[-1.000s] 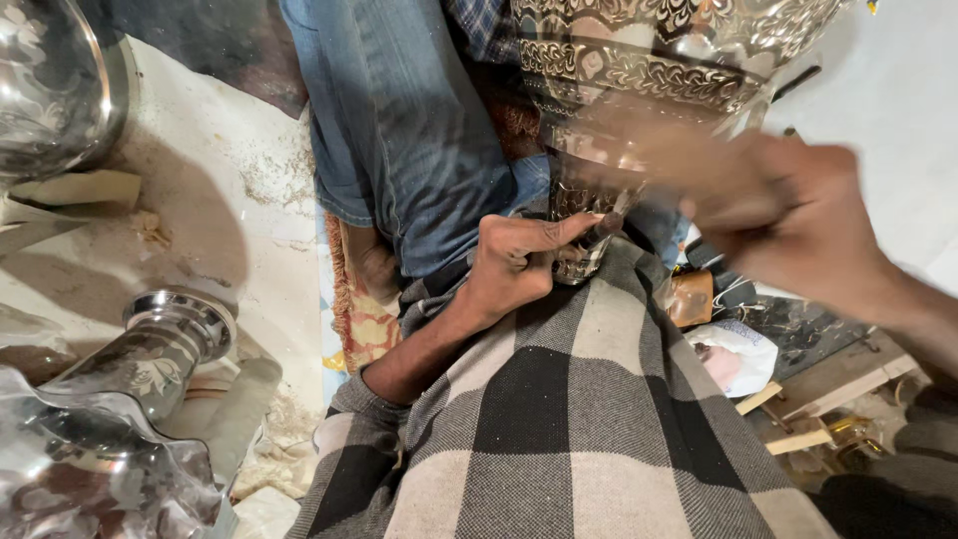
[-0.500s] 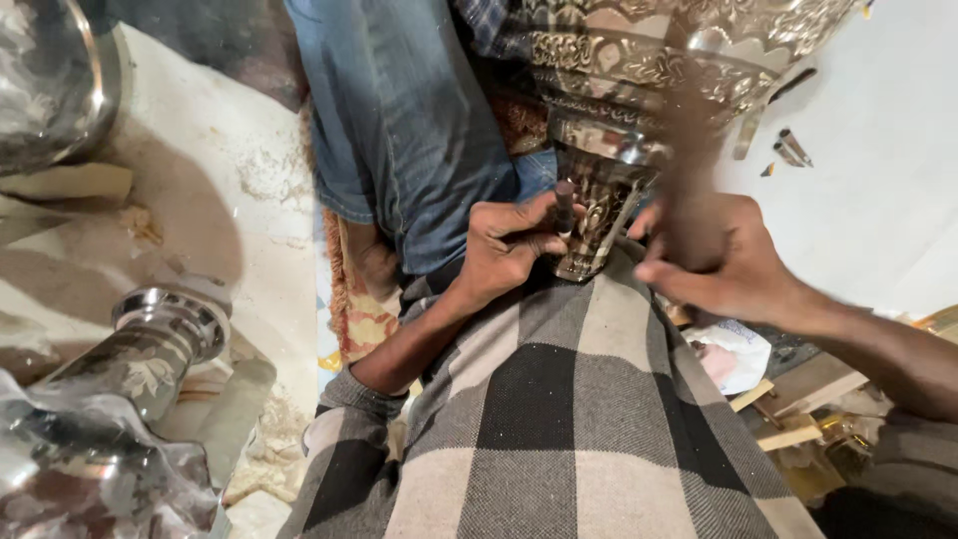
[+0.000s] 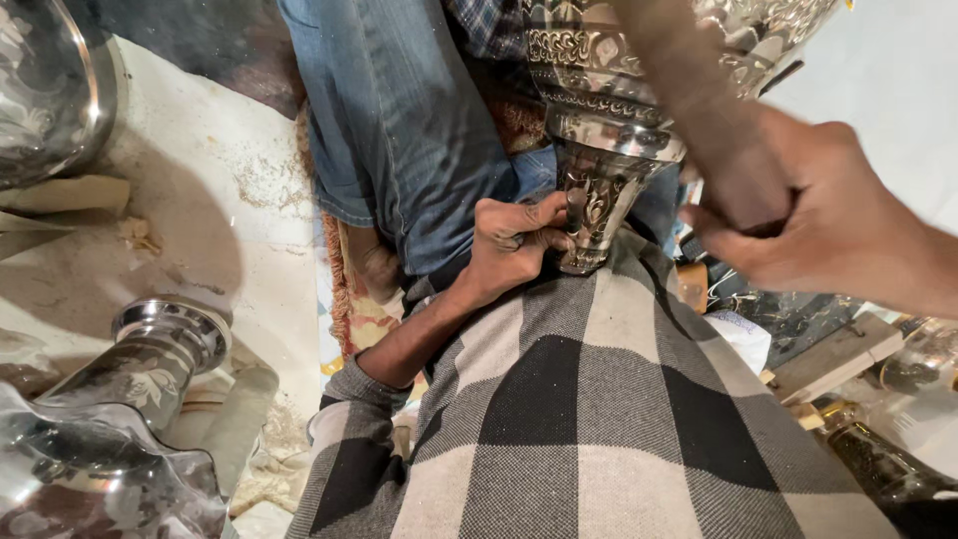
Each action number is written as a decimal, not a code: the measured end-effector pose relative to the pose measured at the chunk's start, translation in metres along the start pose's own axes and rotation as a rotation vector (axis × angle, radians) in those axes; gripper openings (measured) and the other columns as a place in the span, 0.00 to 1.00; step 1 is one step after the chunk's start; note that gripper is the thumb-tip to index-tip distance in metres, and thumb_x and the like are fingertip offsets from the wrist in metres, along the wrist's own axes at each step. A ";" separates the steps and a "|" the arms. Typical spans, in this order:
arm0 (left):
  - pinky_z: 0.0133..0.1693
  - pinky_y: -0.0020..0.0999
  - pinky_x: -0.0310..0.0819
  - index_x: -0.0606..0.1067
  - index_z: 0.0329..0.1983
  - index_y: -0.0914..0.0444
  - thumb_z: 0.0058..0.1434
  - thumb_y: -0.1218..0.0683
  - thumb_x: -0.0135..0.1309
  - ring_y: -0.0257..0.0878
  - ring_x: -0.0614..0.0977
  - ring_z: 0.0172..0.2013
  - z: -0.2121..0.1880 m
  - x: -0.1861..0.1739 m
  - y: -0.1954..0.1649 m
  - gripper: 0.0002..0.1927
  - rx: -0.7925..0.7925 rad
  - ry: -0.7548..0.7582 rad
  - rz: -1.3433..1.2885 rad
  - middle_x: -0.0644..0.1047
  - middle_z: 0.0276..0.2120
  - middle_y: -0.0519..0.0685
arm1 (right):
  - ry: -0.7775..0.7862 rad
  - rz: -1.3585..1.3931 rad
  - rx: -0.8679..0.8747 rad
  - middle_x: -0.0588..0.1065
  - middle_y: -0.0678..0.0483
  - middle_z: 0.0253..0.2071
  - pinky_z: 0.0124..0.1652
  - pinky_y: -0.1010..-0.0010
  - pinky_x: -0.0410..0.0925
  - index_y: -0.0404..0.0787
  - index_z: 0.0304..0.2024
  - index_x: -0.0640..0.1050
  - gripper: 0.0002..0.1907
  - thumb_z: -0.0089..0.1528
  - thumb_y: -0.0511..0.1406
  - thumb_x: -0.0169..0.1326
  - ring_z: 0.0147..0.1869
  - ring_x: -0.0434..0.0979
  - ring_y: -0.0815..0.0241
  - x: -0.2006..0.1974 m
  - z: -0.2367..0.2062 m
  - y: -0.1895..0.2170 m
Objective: The person sits on the floor with a large ornate metal vase held between the legs and works its embossed decoration. They hold a small punch or chisel against the patterned surface with one hand and strike it with a wooden mallet held in the other hand, repositioning the punch repeatedly across the vase body and then along its narrower neck.
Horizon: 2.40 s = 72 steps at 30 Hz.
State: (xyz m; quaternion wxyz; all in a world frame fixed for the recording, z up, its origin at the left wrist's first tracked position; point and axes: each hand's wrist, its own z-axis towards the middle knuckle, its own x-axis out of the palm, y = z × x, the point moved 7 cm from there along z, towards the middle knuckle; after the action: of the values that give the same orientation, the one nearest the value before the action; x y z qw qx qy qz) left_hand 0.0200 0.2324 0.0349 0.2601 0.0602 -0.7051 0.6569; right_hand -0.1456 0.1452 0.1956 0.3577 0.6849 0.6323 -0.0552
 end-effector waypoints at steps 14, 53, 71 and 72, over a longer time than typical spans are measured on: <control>0.40 0.33 0.88 0.80 0.47 0.71 0.56 0.77 0.50 0.41 0.88 0.39 -0.002 -0.004 0.014 0.19 -0.019 -0.023 0.021 0.84 0.39 0.59 | 0.447 -0.717 0.282 0.74 0.53 0.22 0.26 0.71 0.67 0.44 0.52 0.67 0.23 0.58 0.39 0.60 0.24 0.76 0.61 0.007 0.006 -0.002; 0.41 0.31 0.87 0.80 0.52 0.68 0.63 0.75 0.46 0.40 0.88 0.40 0.001 0.001 0.017 0.19 -0.100 0.039 -0.031 0.84 0.41 0.57 | 0.244 -0.585 0.169 0.74 0.52 0.22 0.27 0.64 0.69 0.41 0.43 0.68 0.22 0.52 0.39 0.62 0.24 0.77 0.57 0.011 0.005 -0.027; 0.37 0.27 0.83 0.81 0.50 0.68 0.58 0.75 0.50 0.36 0.87 0.33 0.003 -0.001 0.018 0.20 -0.079 0.034 0.042 0.85 0.37 0.57 | 0.078 -0.238 0.180 0.74 0.46 0.24 0.30 0.62 0.71 0.35 0.43 0.67 0.23 0.51 0.36 0.62 0.29 0.78 0.53 -0.005 0.013 -0.009; 0.38 0.27 0.82 0.80 0.51 0.69 0.58 0.74 0.51 0.36 0.87 0.34 0.003 -0.002 0.018 0.20 -0.080 0.029 0.028 0.85 0.38 0.57 | 0.186 -0.368 0.211 0.74 0.47 0.24 0.31 0.62 0.71 0.37 0.44 0.67 0.22 0.53 0.37 0.62 0.29 0.78 0.53 0.001 0.011 -0.012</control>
State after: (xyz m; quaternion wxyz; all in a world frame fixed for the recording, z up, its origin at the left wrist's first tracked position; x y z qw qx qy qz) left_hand 0.0131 0.2319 0.0180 0.2634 0.0303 -0.7278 0.6324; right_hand -0.1525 0.1389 0.1818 0.2082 0.5938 0.7676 -0.1219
